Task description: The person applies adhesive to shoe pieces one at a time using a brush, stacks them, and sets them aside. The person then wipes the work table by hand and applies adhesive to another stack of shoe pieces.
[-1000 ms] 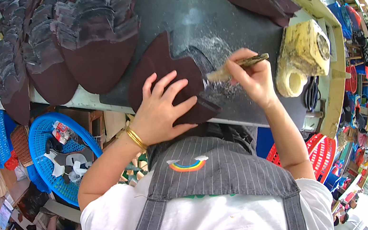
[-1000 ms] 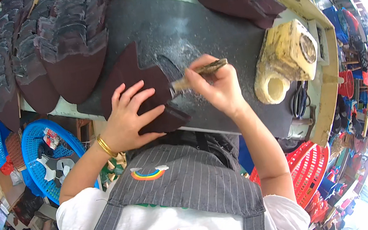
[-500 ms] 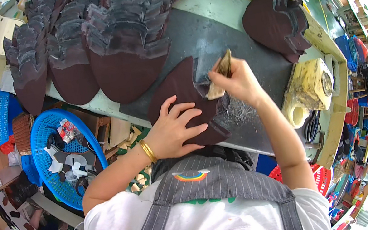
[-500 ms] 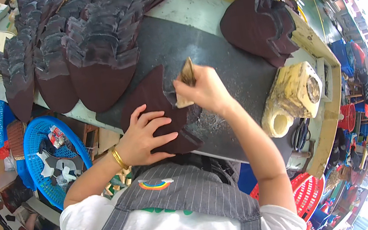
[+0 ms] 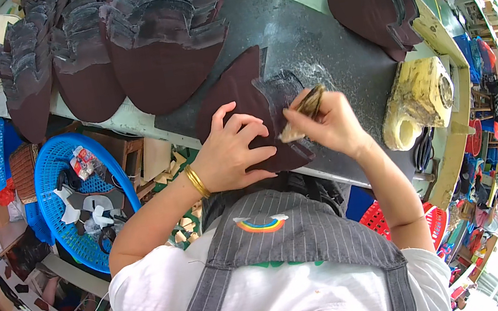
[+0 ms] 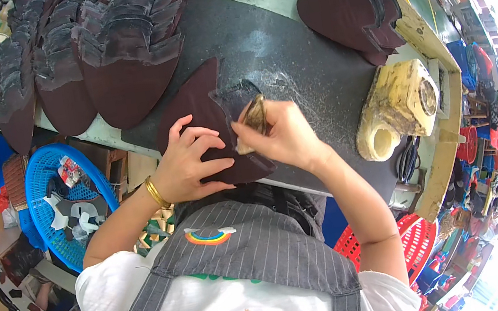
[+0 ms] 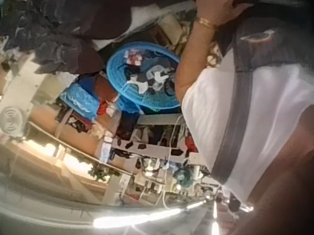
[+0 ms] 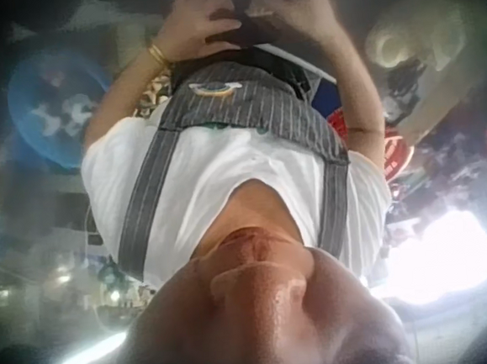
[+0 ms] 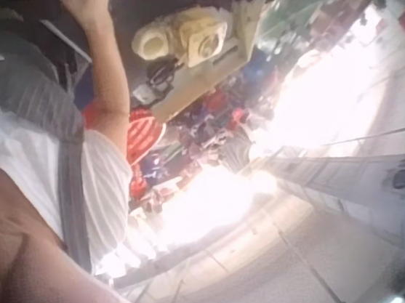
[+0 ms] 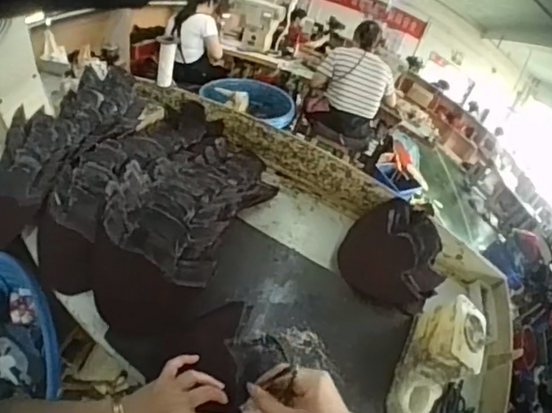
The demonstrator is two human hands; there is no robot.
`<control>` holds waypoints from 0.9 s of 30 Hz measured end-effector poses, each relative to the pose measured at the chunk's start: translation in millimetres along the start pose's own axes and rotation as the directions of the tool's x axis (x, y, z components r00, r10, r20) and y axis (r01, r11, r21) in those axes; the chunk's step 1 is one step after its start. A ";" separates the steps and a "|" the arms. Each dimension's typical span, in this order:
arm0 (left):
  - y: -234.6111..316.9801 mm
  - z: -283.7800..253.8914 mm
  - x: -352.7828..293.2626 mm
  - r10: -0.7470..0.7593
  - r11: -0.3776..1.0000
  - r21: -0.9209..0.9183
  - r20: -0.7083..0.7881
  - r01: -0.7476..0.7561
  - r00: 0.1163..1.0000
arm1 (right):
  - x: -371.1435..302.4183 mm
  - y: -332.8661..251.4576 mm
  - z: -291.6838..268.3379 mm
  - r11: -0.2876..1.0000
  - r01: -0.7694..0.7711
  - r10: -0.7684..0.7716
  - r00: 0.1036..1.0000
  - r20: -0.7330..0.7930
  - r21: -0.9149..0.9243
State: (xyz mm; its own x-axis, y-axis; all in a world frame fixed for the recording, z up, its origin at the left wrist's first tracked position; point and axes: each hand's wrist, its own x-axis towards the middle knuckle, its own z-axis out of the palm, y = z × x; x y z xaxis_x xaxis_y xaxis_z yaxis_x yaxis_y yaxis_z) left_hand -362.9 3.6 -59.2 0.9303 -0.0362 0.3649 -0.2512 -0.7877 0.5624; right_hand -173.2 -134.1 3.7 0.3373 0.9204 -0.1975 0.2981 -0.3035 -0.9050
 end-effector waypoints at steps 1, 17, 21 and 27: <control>-0.3 -0.4 0.7 0.002 1.000 0.007 -0.006 -0.002 1.000 | -0.9 -14.3 1.1 0.997 -0.042 0.046 0.996 -0.080 0.058; 1.8 -6.0 6.6 -0.090 0.995 0.032 -0.002 0.090 0.996 | 14.3 -17.2 -30.8 0.953 0.262 -0.207 0.929 -0.307 0.151; 4.0 -6.2 4.5 -0.109 0.994 0.008 -0.004 0.109 0.994 | 76.7 1.7 -2.4 0.892 0.418 -0.448 0.869 -0.209 -0.174; 10.5 -7.9 4.7 -0.134 0.991 -0.006 0.006 0.135 0.991 | 84.0 3.5 -7.2 0.878 0.433 -0.464 0.875 -0.140 -0.207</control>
State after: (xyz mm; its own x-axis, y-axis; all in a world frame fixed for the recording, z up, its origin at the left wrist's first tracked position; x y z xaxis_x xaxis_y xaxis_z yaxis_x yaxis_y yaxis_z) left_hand -363.3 0.0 -45.7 0.9574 0.0661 0.2811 -0.1255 -0.7815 0.6112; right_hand -137.4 -59.6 -13.3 0.2815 0.9115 0.2998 0.5920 0.0809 -0.8019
